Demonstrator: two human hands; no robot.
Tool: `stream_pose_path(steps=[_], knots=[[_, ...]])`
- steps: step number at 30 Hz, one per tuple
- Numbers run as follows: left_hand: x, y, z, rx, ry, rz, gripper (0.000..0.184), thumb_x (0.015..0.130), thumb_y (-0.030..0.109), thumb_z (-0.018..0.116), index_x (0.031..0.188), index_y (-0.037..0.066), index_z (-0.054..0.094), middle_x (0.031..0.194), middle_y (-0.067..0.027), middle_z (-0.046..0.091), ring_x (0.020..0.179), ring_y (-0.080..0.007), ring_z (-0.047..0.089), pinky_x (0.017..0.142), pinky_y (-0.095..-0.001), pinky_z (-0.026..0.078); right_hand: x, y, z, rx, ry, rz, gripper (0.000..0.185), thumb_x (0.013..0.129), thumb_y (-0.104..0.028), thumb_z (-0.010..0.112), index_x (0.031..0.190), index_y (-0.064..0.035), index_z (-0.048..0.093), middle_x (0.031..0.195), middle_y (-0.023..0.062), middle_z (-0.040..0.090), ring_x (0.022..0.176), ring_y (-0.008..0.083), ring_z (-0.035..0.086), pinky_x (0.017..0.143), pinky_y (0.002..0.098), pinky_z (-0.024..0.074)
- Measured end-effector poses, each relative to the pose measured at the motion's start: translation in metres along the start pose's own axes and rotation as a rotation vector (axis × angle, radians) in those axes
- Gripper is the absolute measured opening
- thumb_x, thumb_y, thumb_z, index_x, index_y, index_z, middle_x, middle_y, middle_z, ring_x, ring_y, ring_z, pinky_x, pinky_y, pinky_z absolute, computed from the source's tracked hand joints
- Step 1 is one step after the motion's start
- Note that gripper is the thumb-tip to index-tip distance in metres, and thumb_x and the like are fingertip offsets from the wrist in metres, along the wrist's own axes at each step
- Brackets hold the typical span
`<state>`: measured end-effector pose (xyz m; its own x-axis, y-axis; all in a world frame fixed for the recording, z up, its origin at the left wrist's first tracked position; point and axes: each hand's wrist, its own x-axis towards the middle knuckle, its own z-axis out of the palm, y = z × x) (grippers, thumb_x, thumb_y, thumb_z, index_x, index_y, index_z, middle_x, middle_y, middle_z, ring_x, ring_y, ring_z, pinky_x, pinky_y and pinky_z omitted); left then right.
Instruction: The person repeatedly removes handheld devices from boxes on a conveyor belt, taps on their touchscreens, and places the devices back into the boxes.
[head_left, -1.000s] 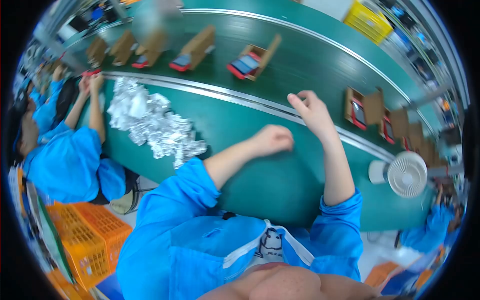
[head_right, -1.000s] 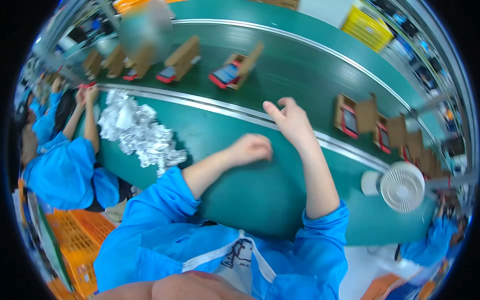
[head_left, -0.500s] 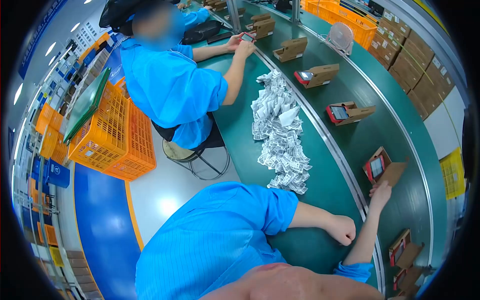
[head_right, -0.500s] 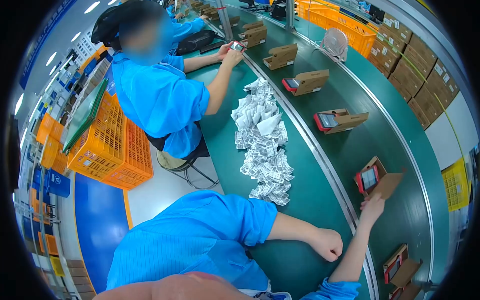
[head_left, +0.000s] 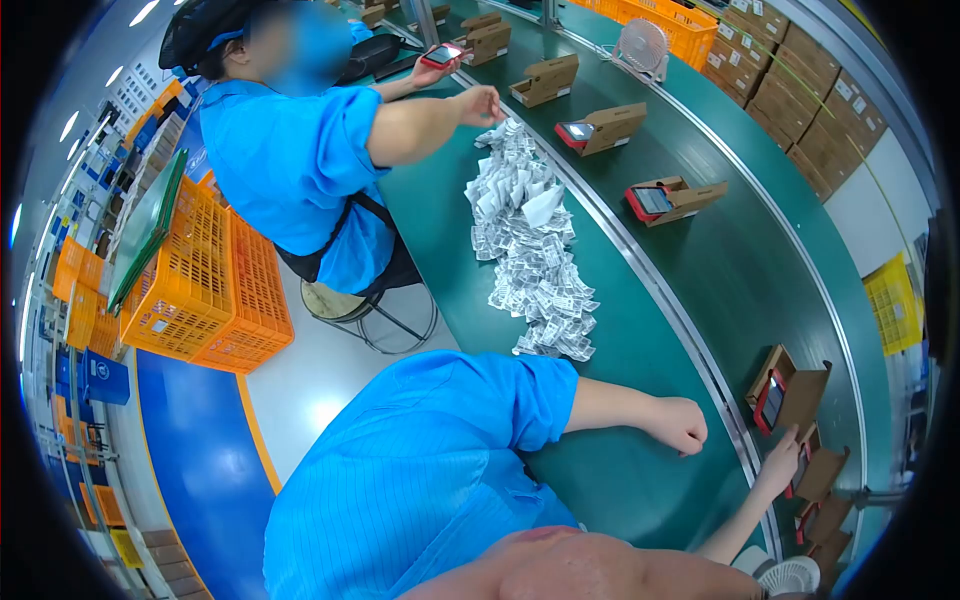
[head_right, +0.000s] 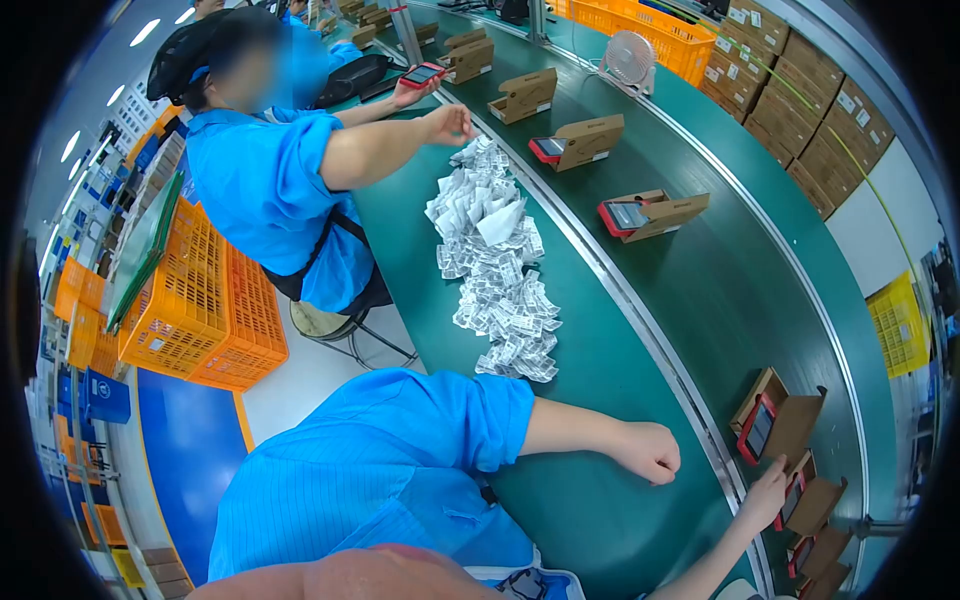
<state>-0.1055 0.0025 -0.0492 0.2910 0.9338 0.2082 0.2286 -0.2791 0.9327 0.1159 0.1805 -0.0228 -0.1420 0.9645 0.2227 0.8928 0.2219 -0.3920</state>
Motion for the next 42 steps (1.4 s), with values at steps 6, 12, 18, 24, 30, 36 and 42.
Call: stream_pose_path(steps=[6, 12, 18, 24, 30, 36, 42], knots=[[0.000, 0.000, -0.001, 0.055, -0.021, -0.050, 0.024, 0.079, 0.021, 0.053, 0.064, 0.007, 0.065, 0.065, -0.0065, 0.062, 0.061, -0.0218, 0.059, 0.057, -0.0375, 0.044, -0.038, -0.095, -0.003, -0.328, -0.038, -0.113, 0.073, 0.086, -0.066, 0.042, 0.101, 0.0042, 0.052, 0.099, 0.0267, 0.061, 0.086, 0.0420, 0.062, 0.072, 0.0479, 0.0504], [-0.002, 0.001, -0.003, 0.018, -0.023, -0.039, 0.025, 0.079, 0.022, 0.053, 0.063, 0.007, 0.064, 0.064, -0.0069, 0.061, 0.060, -0.0228, 0.058, 0.057, -0.0377, 0.044, -0.016, -0.103, 0.010, -0.394, -0.133, -0.048, 0.085, 0.082, -0.072, 0.042, 0.109, 0.0080, 0.047, 0.111, 0.0285, 0.055, 0.097, 0.0417, 0.060, 0.079, 0.0467, 0.0505], [-0.002, 0.001, -0.003, 0.025, -0.016, -0.029, 0.024, 0.079, 0.021, 0.053, 0.063, 0.007, 0.063, 0.064, -0.0077, 0.060, 0.061, -0.0235, 0.057, 0.057, -0.0381, 0.044, 0.000, -0.084, 0.007, -0.440, -0.253, -0.011, 0.081, 0.082, -0.068, 0.048, 0.105, 0.0097, 0.053, 0.106, 0.0286, 0.058, 0.094, 0.0414, 0.061, 0.081, 0.0457, 0.0503], [-0.002, -0.001, -0.002, 0.024, -0.015, -0.044, 0.026, 0.082, 0.022, 0.053, 0.063, 0.006, 0.063, 0.065, -0.0074, 0.060, 0.062, -0.0228, 0.058, 0.057, -0.0378, 0.044, 0.012, -0.068, 0.007, -0.374, -0.265, -0.007, 0.071, 0.081, -0.056, 0.056, 0.102, 0.0112, 0.054, 0.106, 0.0315, 0.059, 0.101, 0.0421, 0.059, 0.087, 0.0460, 0.0469], [0.001, -0.008, 0.000, -0.346, 0.099, -0.108, 0.031, 0.095, 0.030, 0.043, 0.096, 0.007, 0.064, 0.084, -0.0074, 0.064, 0.075, -0.0185, 0.059, 0.062, -0.0312, 0.049, -0.027, -0.060, -0.004, -0.155, 0.034, -0.124, 0.068, 0.083, -0.046, 0.060, 0.119, 0.0102, 0.047, 0.107, 0.0270, 0.060, 0.098, 0.0398, 0.060, 0.084, 0.0447, 0.0470], [-0.001, 0.014, -0.009, -1.064, 0.054, -0.304, 0.055, 0.100, 0.049, 0.021, 0.141, 0.013, 0.028, 0.131, -0.0110, 0.046, 0.117, -0.0213, 0.050, 0.079, -0.0388, 0.054, -0.131, -0.098, -0.014, 0.310, -0.209, -0.178, 0.069, 0.084, -0.028, 0.066, 0.137, 0.0026, 0.033, 0.107, 0.0177, 0.054, 0.093, 0.0289, 0.059, 0.079, 0.0359, 0.0470], [-0.003, 0.011, -0.010, -1.165, 0.050, -0.460, 0.053, 0.099, 0.052, 0.019, 0.136, 0.017, 0.037, 0.127, -0.0096, 0.051, 0.114, -0.0235, 0.054, 0.083, -0.0401, 0.052, -0.134, -0.059, 0.020, 0.587, -0.353, -0.282, 0.059, 0.092, -0.028, 0.054, 0.138, 0.0019, 0.034, 0.116, 0.0118, 0.049, 0.098, 0.0181, 0.052, 0.076, 0.0286, 0.0433]])
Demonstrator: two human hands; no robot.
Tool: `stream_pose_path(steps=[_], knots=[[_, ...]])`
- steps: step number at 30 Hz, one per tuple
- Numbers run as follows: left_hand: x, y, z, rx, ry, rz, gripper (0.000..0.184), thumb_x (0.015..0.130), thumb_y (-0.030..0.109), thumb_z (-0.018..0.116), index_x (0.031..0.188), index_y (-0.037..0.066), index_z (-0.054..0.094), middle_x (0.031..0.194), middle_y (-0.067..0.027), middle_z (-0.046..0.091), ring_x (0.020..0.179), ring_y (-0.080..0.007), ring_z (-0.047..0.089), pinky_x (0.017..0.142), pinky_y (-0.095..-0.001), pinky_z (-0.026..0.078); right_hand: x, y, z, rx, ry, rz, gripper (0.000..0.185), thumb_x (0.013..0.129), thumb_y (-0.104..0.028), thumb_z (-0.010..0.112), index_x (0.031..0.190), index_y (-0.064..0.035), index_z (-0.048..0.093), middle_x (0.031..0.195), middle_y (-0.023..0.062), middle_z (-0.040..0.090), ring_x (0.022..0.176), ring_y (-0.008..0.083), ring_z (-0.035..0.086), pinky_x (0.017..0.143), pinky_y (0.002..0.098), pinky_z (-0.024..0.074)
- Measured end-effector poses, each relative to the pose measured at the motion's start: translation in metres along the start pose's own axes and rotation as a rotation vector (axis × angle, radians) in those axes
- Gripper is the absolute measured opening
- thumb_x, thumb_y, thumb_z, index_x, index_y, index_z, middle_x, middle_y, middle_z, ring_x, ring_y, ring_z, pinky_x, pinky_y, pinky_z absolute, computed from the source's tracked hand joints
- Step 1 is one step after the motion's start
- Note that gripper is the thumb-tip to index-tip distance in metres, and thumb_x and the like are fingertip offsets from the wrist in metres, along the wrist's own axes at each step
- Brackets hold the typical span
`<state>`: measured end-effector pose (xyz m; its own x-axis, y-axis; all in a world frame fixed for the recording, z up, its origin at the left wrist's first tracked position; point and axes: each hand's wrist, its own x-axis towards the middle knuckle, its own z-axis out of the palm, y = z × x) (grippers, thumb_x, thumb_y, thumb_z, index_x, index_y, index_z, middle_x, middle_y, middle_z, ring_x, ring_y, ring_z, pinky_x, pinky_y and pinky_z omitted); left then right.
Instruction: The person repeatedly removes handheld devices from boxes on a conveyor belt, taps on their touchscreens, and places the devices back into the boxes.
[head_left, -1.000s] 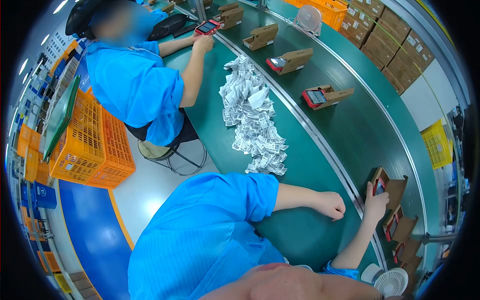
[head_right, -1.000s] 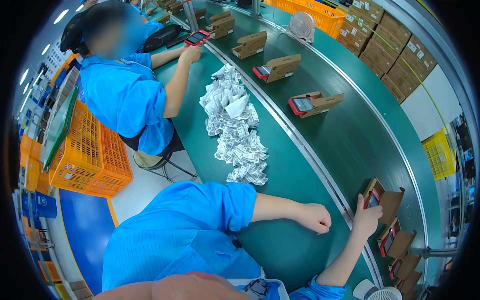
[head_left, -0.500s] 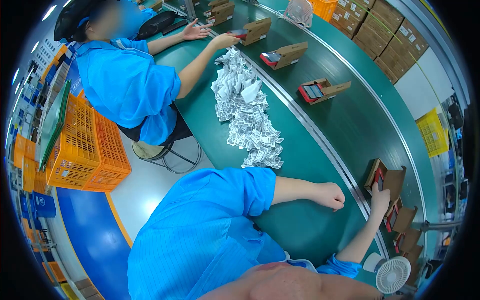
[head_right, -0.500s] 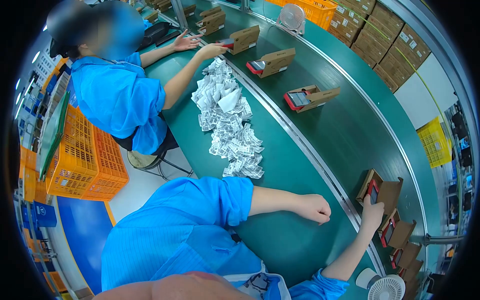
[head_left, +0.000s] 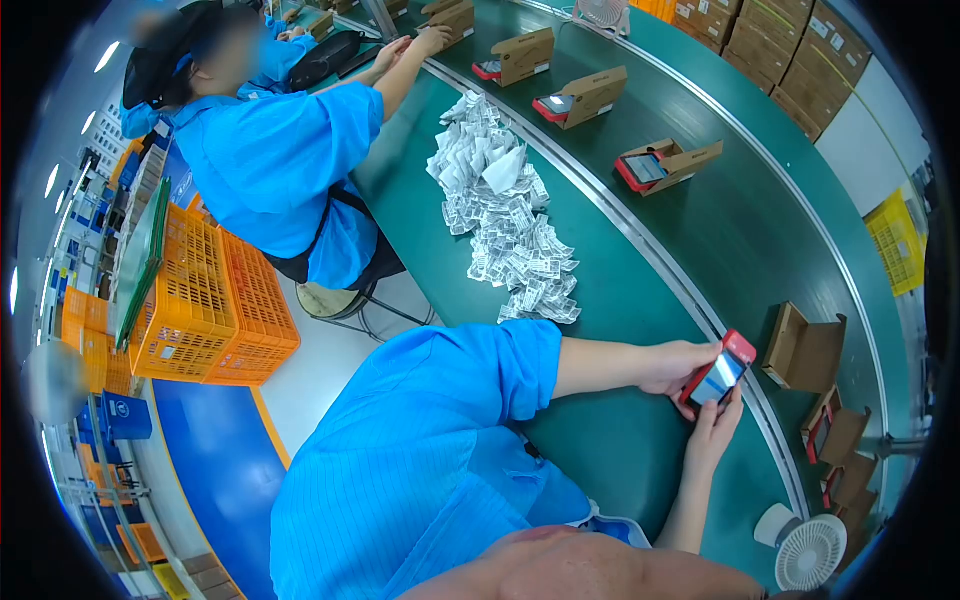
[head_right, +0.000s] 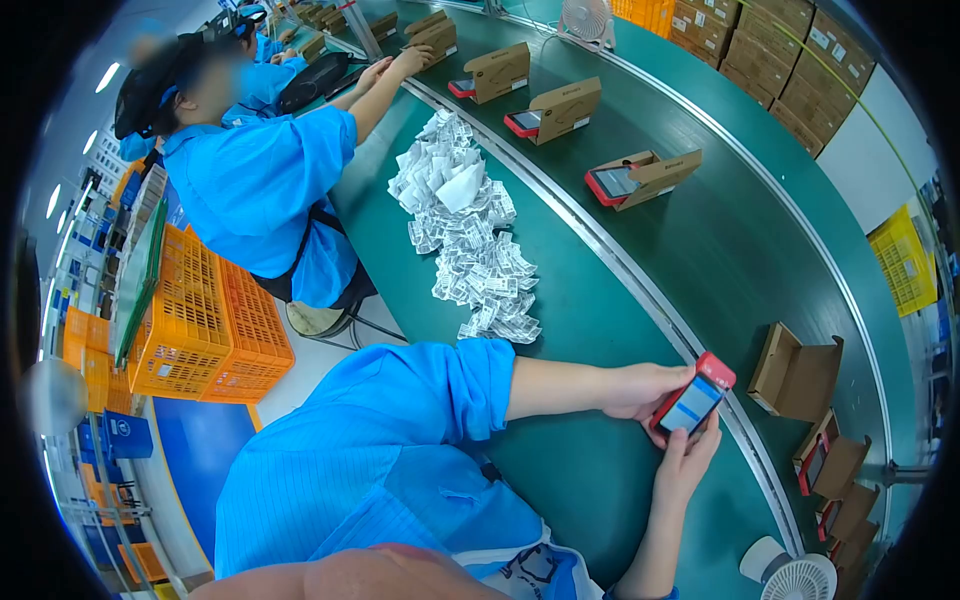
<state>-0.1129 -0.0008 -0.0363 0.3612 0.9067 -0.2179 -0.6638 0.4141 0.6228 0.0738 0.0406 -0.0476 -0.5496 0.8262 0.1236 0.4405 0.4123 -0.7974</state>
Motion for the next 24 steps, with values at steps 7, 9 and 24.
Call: stream_pose_path(steps=[7, 9, 24], knots=[[0.002, 0.004, -0.011, -0.033, -0.005, -0.035, 0.048, 0.100, 0.047, 0.027, 0.131, 0.015, 0.043, 0.123, -0.0099, 0.056, 0.106, -0.0273, 0.059, 0.080, -0.0410, 0.054, 0.010, 0.032, 0.001, 0.591, -0.016, 0.204, 0.047, 0.099, -0.031, 0.040, 0.135, 0.0003, 0.042, 0.103, 0.0031, 0.058, 0.065, 0.0033, 0.045, 0.050, 0.0184, 0.0318], [0.008, -0.001, -0.012, -0.034, -0.046, -0.038, 0.046, 0.100, 0.045, 0.030, 0.130, 0.014, 0.045, 0.122, -0.0098, 0.056, 0.107, -0.0278, 0.059, 0.081, -0.0406, 0.054, 0.013, 0.032, -0.001, 0.828, -0.042, 0.359, 0.048, 0.099, -0.032, 0.042, 0.134, 0.0005, 0.043, 0.108, 0.0054, 0.060, 0.071, 0.0058, 0.055, 0.051, 0.0178, 0.0386], [0.022, 0.003, 0.023, 0.104, -0.051, -0.057, 0.081, 0.073, -0.007, 0.053, 0.145, 0.012, 0.020, 0.132, -0.0131, 0.046, 0.116, -0.0281, 0.054, 0.090, -0.0468, 0.052, 0.005, 0.013, -0.039, 0.721, -0.032, 0.258, 0.039, 0.099, -0.026, 0.044, 0.127, 0.0005, 0.051, 0.081, 0.0004, 0.059, 0.059, 0.0045, 0.049, 0.051, 0.0193, 0.0393]])
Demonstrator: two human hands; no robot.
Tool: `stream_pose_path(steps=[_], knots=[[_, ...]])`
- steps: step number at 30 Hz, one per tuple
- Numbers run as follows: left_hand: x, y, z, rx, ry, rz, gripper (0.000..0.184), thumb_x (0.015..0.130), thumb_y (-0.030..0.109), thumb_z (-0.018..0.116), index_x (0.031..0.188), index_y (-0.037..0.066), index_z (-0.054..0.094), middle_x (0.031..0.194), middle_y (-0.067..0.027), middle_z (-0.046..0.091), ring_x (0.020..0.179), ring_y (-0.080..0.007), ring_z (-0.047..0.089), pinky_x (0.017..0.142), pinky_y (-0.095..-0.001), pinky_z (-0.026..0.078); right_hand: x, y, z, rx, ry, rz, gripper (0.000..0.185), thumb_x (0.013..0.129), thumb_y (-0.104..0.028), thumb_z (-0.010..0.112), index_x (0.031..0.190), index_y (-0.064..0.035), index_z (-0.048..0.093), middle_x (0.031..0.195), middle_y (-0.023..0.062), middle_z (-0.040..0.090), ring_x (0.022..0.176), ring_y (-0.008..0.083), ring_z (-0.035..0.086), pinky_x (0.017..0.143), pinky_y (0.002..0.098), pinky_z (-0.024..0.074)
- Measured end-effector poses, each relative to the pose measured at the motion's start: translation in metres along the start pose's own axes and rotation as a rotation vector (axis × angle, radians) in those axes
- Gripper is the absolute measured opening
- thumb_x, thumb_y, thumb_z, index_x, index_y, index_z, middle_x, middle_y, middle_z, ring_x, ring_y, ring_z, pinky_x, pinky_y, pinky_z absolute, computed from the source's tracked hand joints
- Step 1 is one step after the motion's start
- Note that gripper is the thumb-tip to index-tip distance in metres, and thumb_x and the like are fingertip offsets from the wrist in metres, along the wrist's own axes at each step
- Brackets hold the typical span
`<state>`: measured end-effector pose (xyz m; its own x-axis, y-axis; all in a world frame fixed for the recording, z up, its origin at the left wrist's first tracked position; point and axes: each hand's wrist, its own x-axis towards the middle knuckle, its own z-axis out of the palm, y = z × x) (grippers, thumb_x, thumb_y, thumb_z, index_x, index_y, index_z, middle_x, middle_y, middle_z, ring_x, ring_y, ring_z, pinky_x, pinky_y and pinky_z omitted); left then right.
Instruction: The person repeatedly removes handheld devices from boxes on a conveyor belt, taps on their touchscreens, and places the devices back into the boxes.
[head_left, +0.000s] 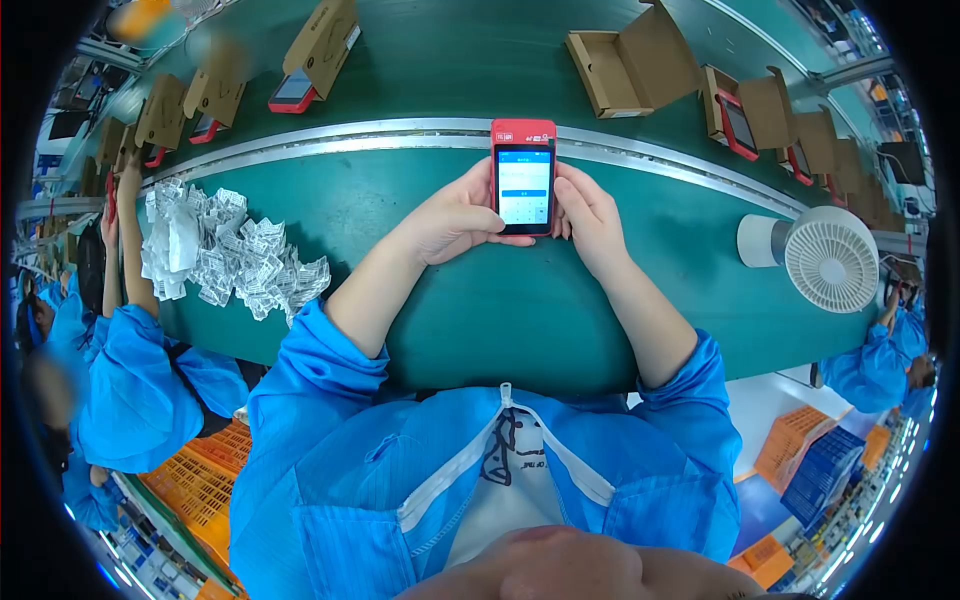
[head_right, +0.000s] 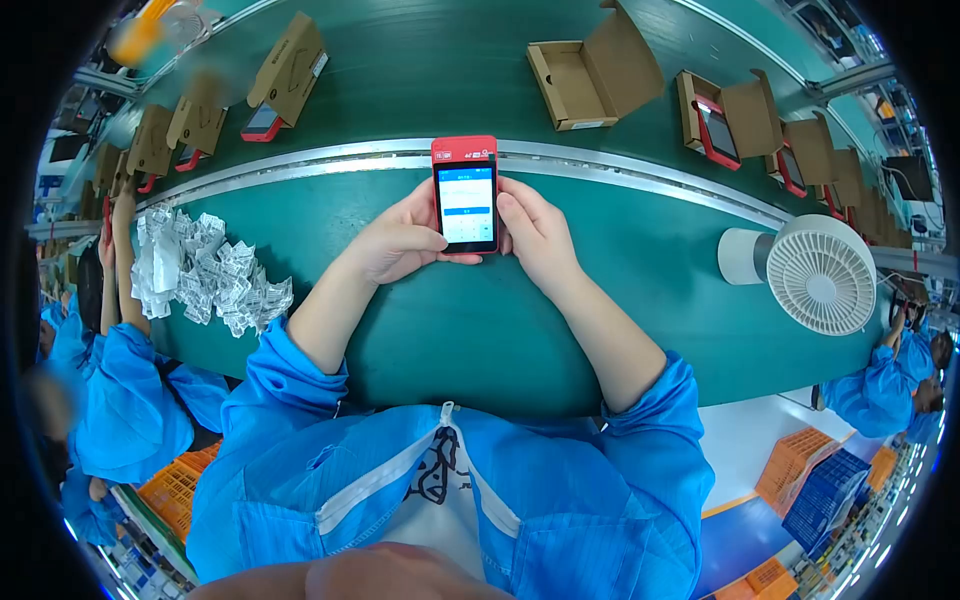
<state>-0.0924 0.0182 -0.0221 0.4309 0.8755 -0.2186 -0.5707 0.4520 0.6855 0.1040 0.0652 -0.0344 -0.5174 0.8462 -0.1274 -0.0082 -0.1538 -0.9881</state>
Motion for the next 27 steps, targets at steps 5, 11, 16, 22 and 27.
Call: stream_pose_path(steps=[5, 11, 16, 22, 27], knots=[[0.001, -0.001, -0.001, 0.027, 0.014, -0.014, 0.082, 0.073, -0.009, 0.053, 0.145, 0.013, 0.020, 0.131, -0.0115, 0.047, 0.115, -0.0268, 0.055, 0.091, -0.0453, 0.052, 0.001, 0.004, -0.001, 0.005, -0.015, -0.010, 0.039, 0.099, -0.026, 0.044, 0.127, 0.0001, 0.051, 0.082, 0.0007, 0.059, 0.060, 0.0048, 0.049, 0.052, 0.0195, 0.0404], [0.001, -0.001, 0.000, 0.043, 0.027, -0.005, 0.079, 0.077, -0.011, 0.053, 0.145, 0.013, 0.020, 0.131, -0.0110, 0.047, 0.116, -0.0258, 0.054, 0.090, -0.0435, 0.053, 0.001, 0.003, 0.001, -0.004, -0.014, -0.013, 0.039, 0.099, -0.025, 0.045, 0.127, 0.0004, 0.051, 0.083, 0.0010, 0.060, 0.060, 0.0048, 0.050, 0.052, 0.0196, 0.0407], [0.001, -0.004, -0.001, 0.070, 0.002, 0.018, 0.081, 0.076, -0.011, 0.055, 0.144, 0.012, 0.020, 0.132, -0.0119, 0.045, 0.116, -0.0275, 0.054, 0.091, -0.0435, 0.052, 0.001, 0.000, 0.003, -0.031, 0.015, 0.026, 0.037, 0.096, -0.024, 0.050, 0.123, 0.0013, 0.052, 0.088, 0.0038, 0.063, 0.065, 0.0050, 0.054, 0.053, 0.0195, 0.0421], [0.001, -0.004, -0.003, 0.101, -0.017, 0.011, 0.082, 0.073, -0.012, 0.054, 0.144, 0.011, 0.020, 0.132, -0.0129, 0.044, 0.116, -0.0292, 0.054, 0.092, -0.0431, 0.052, 0.003, -0.004, 0.007, -0.120, 0.023, 0.075, 0.035, 0.093, -0.022, 0.055, 0.118, 0.0024, 0.052, 0.091, 0.0058, 0.065, 0.071, 0.0053, 0.058, 0.053, 0.0194, 0.0433], [0.000, -0.003, -0.001, 0.105, 0.009, 0.008, 0.082, 0.072, -0.014, 0.052, 0.144, 0.010, 0.020, 0.131, -0.0134, 0.045, 0.116, -0.0295, 0.054, 0.092, -0.0431, 0.052, 0.002, 0.001, 0.006, -0.016, 0.009, 0.039, 0.035, 0.094, -0.024, 0.053, 0.118, 0.0023, 0.052, 0.090, 0.0049, 0.065, 0.069, 0.0047, 0.057, 0.053, 0.0193, 0.0431]])
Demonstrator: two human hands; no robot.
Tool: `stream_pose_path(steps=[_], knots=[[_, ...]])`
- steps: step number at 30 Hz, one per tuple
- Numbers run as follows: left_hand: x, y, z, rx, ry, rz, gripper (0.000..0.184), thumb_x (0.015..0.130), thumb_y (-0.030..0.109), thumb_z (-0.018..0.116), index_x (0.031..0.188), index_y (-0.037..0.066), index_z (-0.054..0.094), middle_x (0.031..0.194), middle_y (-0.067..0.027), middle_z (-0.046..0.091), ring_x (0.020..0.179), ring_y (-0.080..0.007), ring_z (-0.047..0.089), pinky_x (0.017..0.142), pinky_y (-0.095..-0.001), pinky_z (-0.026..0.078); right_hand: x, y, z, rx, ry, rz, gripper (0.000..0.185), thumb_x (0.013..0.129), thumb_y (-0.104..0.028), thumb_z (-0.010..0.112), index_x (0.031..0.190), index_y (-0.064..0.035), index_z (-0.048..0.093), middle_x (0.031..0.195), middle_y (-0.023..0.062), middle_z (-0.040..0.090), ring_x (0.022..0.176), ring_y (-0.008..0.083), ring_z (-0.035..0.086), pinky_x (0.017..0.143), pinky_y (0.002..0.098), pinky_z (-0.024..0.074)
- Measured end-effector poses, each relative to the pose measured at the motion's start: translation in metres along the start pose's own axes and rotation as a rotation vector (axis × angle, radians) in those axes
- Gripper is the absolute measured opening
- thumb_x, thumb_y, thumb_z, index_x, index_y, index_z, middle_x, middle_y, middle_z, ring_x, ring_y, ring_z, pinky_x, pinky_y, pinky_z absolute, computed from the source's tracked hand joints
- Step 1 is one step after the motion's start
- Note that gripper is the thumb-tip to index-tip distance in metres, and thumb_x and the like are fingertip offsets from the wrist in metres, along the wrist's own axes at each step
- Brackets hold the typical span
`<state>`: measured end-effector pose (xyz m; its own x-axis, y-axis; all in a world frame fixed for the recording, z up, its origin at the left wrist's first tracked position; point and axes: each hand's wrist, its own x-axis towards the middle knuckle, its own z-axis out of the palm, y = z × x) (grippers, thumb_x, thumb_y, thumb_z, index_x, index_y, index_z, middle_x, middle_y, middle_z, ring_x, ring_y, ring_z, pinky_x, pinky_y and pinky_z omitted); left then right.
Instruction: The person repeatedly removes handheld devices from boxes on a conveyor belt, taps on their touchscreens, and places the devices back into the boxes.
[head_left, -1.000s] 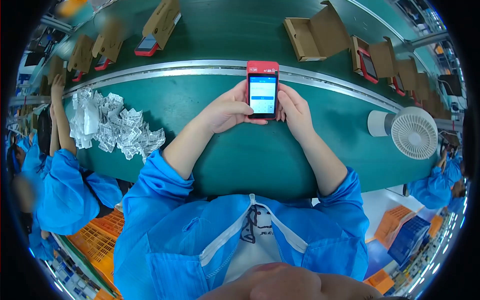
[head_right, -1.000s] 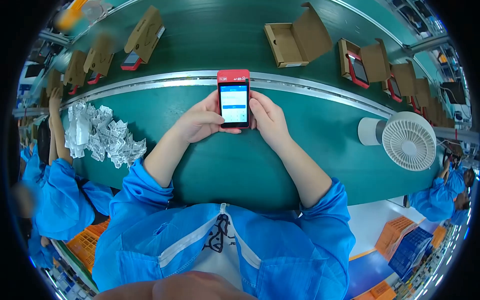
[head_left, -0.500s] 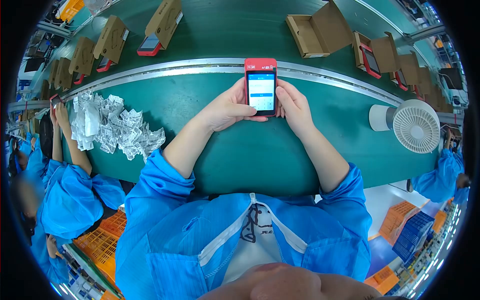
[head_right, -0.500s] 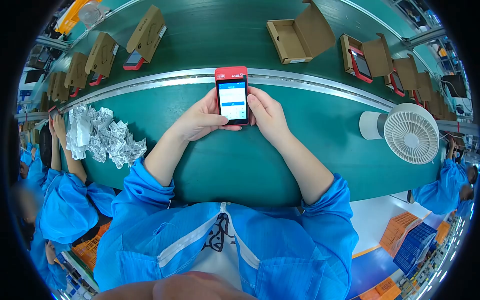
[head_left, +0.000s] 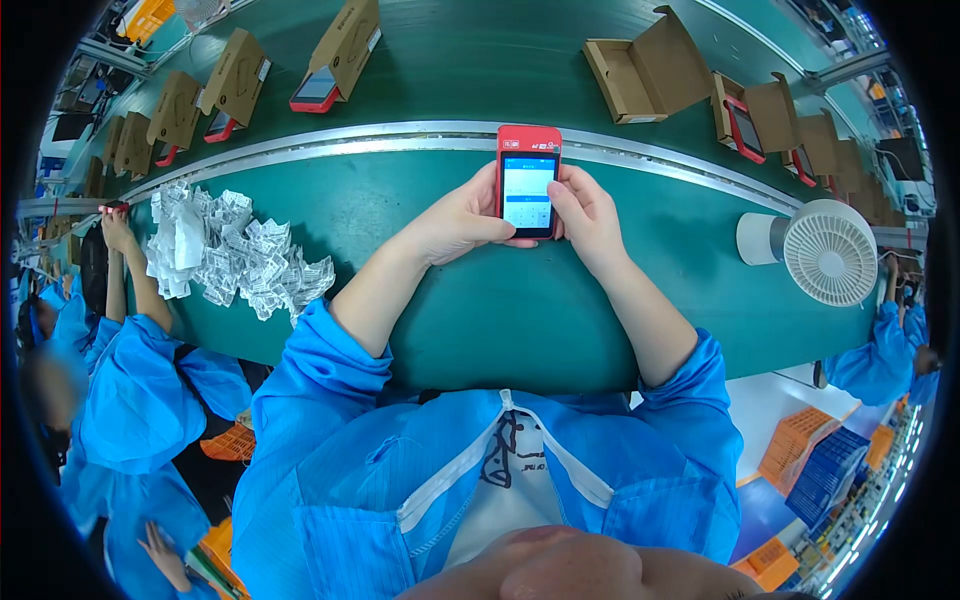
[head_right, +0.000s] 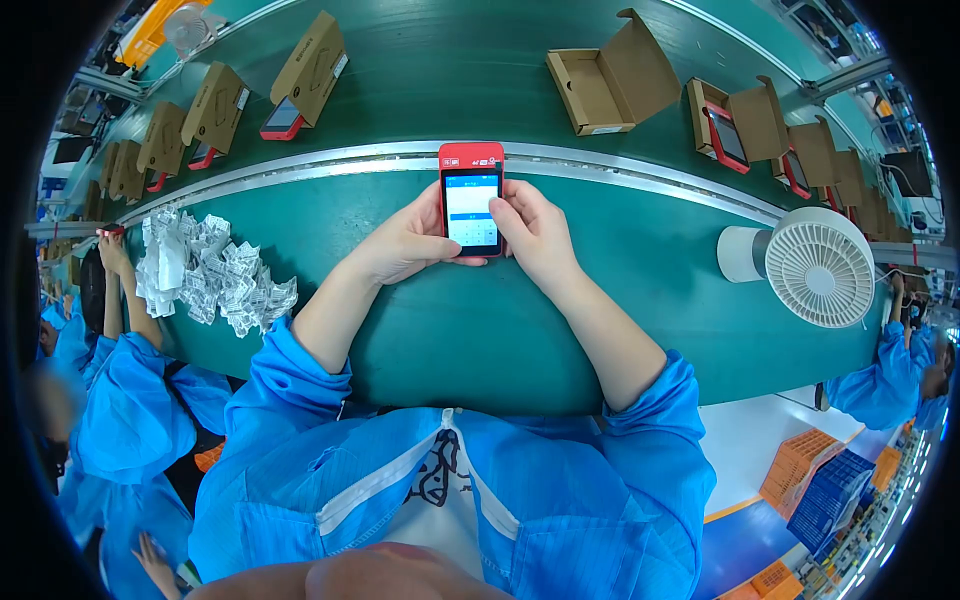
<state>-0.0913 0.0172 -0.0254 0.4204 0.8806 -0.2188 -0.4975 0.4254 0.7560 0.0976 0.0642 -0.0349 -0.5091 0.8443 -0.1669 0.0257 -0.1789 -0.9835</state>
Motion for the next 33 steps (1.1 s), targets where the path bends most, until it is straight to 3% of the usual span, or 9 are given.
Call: stream_pose_path(steps=[5, 8, 14, 28, 31, 33], knots=[[0.000, 0.000, -0.001, -0.007, -0.003, -0.005, 0.082, 0.073, -0.014, 0.052, 0.144, 0.010, 0.020, 0.131, -0.0133, 0.045, 0.116, -0.0296, 0.054, 0.092, -0.0436, 0.052, 0.000, 0.002, 0.000, -0.014, -0.011, -0.012, 0.036, 0.095, -0.025, 0.052, 0.118, 0.0021, 0.051, 0.090, 0.0048, 0.065, 0.068, 0.0050, 0.056, 0.052, 0.0192, 0.0423], [-0.001, 0.001, -0.001, -0.006, -0.006, -0.019, 0.079, 0.075, -0.013, 0.049, 0.144, 0.010, 0.020, 0.132, -0.0112, 0.044, 0.117, -0.0247, 0.053, 0.091, -0.0396, 0.053, 0.002, 0.003, 0.000, -0.001, -0.015, -0.010, 0.036, 0.095, -0.025, 0.052, 0.119, 0.0021, 0.051, 0.091, 0.0049, 0.064, 0.068, 0.0052, 0.056, 0.052, 0.0193, 0.0421], [0.000, -0.001, -0.003, 0.006, 0.000, 0.002, 0.082, 0.074, -0.013, 0.052, 0.144, 0.011, 0.018, 0.133, -0.0131, 0.043, 0.118, -0.0295, 0.053, 0.092, -0.0440, 0.052, 0.001, 0.001, 0.001, -0.018, -0.015, -0.004, 0.037, 0.095, -0.026, 0.051, 0.120, 0.0017, 0.051, 0.091, 0.0049, 0.064, 0.069, 0.0052, 0.056, 0.053, 0.0196, 0.0427], [-0.002, -0.001, -0.008, -0.028, -0.025, 0.000, 0.082, 0.075, -0.011, 0.055, 0.144, 0.011, 0.018, 0.135, -0.0129, 0.041, 0.120, -0.0276, 0.051, 0.093, -0.0442, 0.051, 0.003, 0.002, 0.011, -0.050, 0.007, -0.100, 0.034, 0.094, -0.019, 0.053, 0.120, 0.0025, 0.049, 0.096, 0.0056, 0.064, 0.078, 0.0057, 0.058, 0.057, 0.0201, 0.0441], [-0.002, 0.000, -0.006, -0.022, -0.035, -0.010, 0.081, 0.075, -0.010, 0.055, 0.144, 0.010, 0.019, 0.134, -0.0132, 0.042, 0.119, -0.0277, 0.052, 0.092, -0.0435, 0.052, 0.002, 0.001, 0.003, 0.005, -0.010, 0.006, 0.032, 0.094, -0.020, 0.052, 0.117, 0.0024, 0.052, 0.090, 0.0046, 0.064, 0.071, 0.0044, 0.056, 0.053, 0.0193, 0.0417], [-0.003, 0.000, -0.007, -0.004, -0.043, -0.018, 0.080, 0.075, -0.010, 0.056, 0.144, 0.010, 0.020, 0.133, -0.0133, 0.043, 0.118, -0.0275, 0.052, 0.092, -0.0429, 0.052, 0.002, -0.001, 0.004, 0.001, 0.020, 0.003, 0.027, 0.095, -0.024, 0.052, 0.109, -0.0008, 0.055, 0.078, 0.0002, 0.059, 0.058, 0.0022, 0.050, 0.048, 0.0171, 0.0372]])
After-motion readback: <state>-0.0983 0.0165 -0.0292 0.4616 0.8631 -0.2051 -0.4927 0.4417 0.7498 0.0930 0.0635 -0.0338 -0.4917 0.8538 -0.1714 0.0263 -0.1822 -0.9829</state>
